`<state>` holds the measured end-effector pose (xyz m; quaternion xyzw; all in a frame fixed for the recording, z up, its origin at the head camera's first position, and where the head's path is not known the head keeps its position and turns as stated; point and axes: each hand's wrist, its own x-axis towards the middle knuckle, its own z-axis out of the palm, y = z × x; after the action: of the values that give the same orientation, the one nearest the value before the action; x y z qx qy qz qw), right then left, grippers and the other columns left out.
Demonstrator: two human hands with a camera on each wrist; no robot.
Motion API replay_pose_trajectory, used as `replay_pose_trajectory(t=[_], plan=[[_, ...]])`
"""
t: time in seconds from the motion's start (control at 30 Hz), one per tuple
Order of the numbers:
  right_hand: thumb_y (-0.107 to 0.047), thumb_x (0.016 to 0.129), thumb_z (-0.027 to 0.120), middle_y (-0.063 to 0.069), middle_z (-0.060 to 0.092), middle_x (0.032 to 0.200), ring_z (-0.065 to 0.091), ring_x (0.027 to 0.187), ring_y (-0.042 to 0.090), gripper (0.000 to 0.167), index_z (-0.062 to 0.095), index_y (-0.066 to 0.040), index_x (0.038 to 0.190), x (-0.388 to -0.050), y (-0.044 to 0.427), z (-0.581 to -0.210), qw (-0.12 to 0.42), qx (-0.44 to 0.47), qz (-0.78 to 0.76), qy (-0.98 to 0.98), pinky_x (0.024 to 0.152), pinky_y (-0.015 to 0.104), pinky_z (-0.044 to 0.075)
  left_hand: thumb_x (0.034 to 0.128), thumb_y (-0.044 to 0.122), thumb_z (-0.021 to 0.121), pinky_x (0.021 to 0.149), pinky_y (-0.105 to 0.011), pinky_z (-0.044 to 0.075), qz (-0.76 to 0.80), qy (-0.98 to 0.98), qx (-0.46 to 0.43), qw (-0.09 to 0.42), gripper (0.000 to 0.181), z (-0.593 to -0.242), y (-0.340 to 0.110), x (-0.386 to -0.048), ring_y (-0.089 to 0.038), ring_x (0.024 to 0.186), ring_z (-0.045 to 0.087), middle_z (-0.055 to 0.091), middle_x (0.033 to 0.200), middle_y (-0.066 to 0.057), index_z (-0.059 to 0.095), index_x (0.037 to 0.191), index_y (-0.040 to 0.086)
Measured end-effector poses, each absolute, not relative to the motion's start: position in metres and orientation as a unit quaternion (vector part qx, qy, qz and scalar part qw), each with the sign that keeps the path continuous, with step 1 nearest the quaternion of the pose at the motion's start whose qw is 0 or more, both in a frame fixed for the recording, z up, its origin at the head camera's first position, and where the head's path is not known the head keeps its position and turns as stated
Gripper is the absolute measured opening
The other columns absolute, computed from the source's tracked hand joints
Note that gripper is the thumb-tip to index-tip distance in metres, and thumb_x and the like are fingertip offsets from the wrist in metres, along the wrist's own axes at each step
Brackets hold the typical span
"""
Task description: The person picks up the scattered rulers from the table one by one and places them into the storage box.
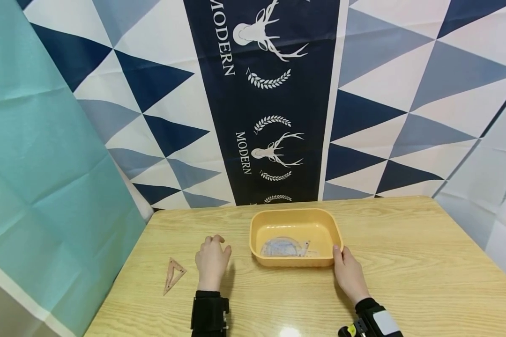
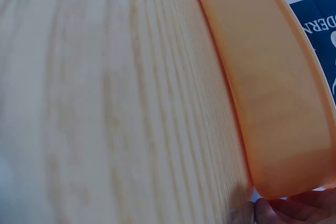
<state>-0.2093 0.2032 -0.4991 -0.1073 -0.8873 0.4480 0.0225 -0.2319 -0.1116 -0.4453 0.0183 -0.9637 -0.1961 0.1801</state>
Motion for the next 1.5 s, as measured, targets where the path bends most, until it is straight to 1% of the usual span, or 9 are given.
replay_pose_trajectory(t=[0.4,0.43,0.5,0.6,0.67,0.73,0.87,1.3,1.5], plan=[[-0.044,0.097,0.011,0.033,0.041,0.129,0.04,0.119,0.047,0.064,0.035,0.007,0.13,-0.21,0.203,-0.498,0.033,-0.102,0.439,-0.892,0.094,0.057,0.036,0.0844,0.025,0.061,0.059,-0.045,0.048,-0.203,-0.965,0.057,0.157,0.028,-0.455,-0.14,-0.23,-0.033,0.076,0.058,0.06,0.096,-0.019,0.064,0.1,0.002],[-0.043,0.097,0.011,0.033,0.041,0.129,0.04,0.119,0.047,0.064,0.035,0.007,0.129,-0.21,0.203,-0.498,0.035,-0.101,0.437,-0.893,0.093,0.057,0.036,0.0846,0.025,0.061,0.06,-0.047,0.048,-0.202,-0.965,0.063,0.153,0.028,-0.456,-0.143,-0.23,-0.033,0.077,0.058,0.059,0.097,-0.019,0.063,0.101,0.002],[-0.042,0.098,0.012,0.033,0.042,0.128,0.041,0.118,0.048,0.062,0.036,0.007,0.128,-0.21,0.203,-0.497,0.038,-0.099,0.432,-0.895,0.092,0.057,0.037,0.085,0.024,0.06,0.071,-0.056,0.046,-0.199,-0.967,0.074,0.141,0.029,-0.456,-0.149,-0.23,-0.036,0.08,0.057,0.059,0.098,-0.021,0.062,0.101,0.0],[-0.042,0.098,0.012,0.033,0.042,0.128,0.041,0.118,0.048,0.062,0.036,0.007,0.129,-0.209,0.203,-0.497,0.038,-0.097,0.432,-0.896,0.092,0.057,0.037,0.0852,0.024,0.059,0.076,-0.061,0.043,-0.18,-0.971,0.092,0.124,0.031,-0.459,-0.16,-0.23,-0.039,0.081,0.057,0.057,0.097,-0.023,0.061,0.102,-0.003],[-0.042,0.098,0.013,0.033,0.042,0.128,0.041,0.118,0.048,0.062,0.036,0.006,0.129,-0.209,0.203,-0.497,0.038,-0.096,0.433,-0.895,0.092,0.057,0.037,0.0851,0.023,0.058,0.078,-0.061,0.043,-0.16,-0.975,0.108,0.115,0.033,-0.461,-0.167,-0.23,-0.041,0.081,0.056,0.056,0.095,-0.024,0.059,0.101,-0.006],[-0.044,0.097,0.012,0.032,0.043,0.128,0.041,0.118,0.047,0.063,0.036,0.006,0.129,-0.208,0.203,-0.498,0.036,-0.098,0.436,-0.894,0.092,0.056,0.037,0.0849,0.022,0.058,0.069,-0.056,0.046,-0.148,-0.975,0.123,0.11,0.034,-0.463,-0.174,-0.23,-0.041,0.081,0.055,0.055,0.094,-0.026,0.058,0.1,-0.008],[-0.046,0.097,0.011,0.032,0.041,0.13,0.04,0.119,0.047,0.066,0.034,0.005,0.131,-0.208,0.204,-0.498,0.032,-0.102,0.44,-0.891,0.093,0.056,0.036,0.0852,0.019,0.057,0.067,-0.057,0.046,-0.155,-0.972,0.146,0.099,0.037,-0.466,-0.183,-0.229,-0.043,0.085,0.054,0.053,0.095,-0.029,0.055,0.103,-0.013],[-0.046,0.097,0.013,0.031,0.041,0.13,0.04,0.12,0.046,0.065,0.034,0.005,0.131,-0.206,0.202,-0.497,0.026,-0.1,0.447,-0.889,0.094,0.056,0.036,0.086,0.018,0.054,0.068,-0.058,0.044,-0.175,-0.959,0.206,0.082,0.043,-0.47,-0.204,-0.22,-0.049,0.087,0.05,0.045,0.097,-0.035,0.046,0.107,-0.019],[-0.046,0.097,0.013,0.031,0.042,0.129,0.04,0.119,0.046,0.064,0.035,0.004,0.13,-0.208,0.203,-0.495,0.03,-0.1,0.445,-0.889,0.093,0.056,0.037,0.0863,0.014,0.048,0.071,-0.059,0.042,-0.201,-0.953,0.222,0.055,0.038,-0.47,-0.211,-0.219,-0.051,0.089,0.048,0.043,0.1,-0.036,0.046,0.106,-0.019]])
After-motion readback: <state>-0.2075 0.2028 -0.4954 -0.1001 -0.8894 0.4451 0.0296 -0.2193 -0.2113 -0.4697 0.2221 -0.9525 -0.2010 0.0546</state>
